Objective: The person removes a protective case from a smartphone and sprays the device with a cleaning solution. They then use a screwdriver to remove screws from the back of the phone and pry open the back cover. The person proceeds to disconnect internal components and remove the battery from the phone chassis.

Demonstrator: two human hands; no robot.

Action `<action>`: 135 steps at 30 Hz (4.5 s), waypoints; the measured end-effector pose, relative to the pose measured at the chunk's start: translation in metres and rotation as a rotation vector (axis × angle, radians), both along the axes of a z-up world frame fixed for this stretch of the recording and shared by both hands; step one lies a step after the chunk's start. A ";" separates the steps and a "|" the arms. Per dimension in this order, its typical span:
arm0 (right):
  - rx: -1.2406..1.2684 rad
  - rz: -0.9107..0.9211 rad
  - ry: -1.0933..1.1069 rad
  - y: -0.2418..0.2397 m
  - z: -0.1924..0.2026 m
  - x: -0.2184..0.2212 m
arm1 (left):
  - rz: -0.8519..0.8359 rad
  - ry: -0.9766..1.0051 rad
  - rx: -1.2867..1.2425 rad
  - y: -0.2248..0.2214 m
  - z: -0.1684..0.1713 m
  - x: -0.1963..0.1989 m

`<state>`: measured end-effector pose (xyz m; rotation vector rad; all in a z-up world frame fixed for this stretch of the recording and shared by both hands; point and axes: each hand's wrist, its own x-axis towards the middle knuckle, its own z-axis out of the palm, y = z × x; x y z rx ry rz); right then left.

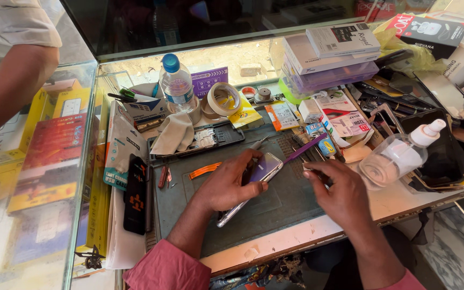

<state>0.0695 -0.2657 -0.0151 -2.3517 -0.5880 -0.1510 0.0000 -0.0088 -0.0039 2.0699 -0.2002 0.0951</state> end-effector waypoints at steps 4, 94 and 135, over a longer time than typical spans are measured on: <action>-0.337 -0.128 -0.104 -0.009 0.009 0.005 | 0.005 0.002 -0.026 0.001 -0.001 0.001; 0.195 0.550 -0.414 -0.004 -0.006 -0.035 | -0.157 0.185 0.328 -0.003 0.010 0.004; 0.072 0.644 -0.431 -0.014 0.001 -0.029 | -0.129 0.229 0.380 -0.010 0.012 0.004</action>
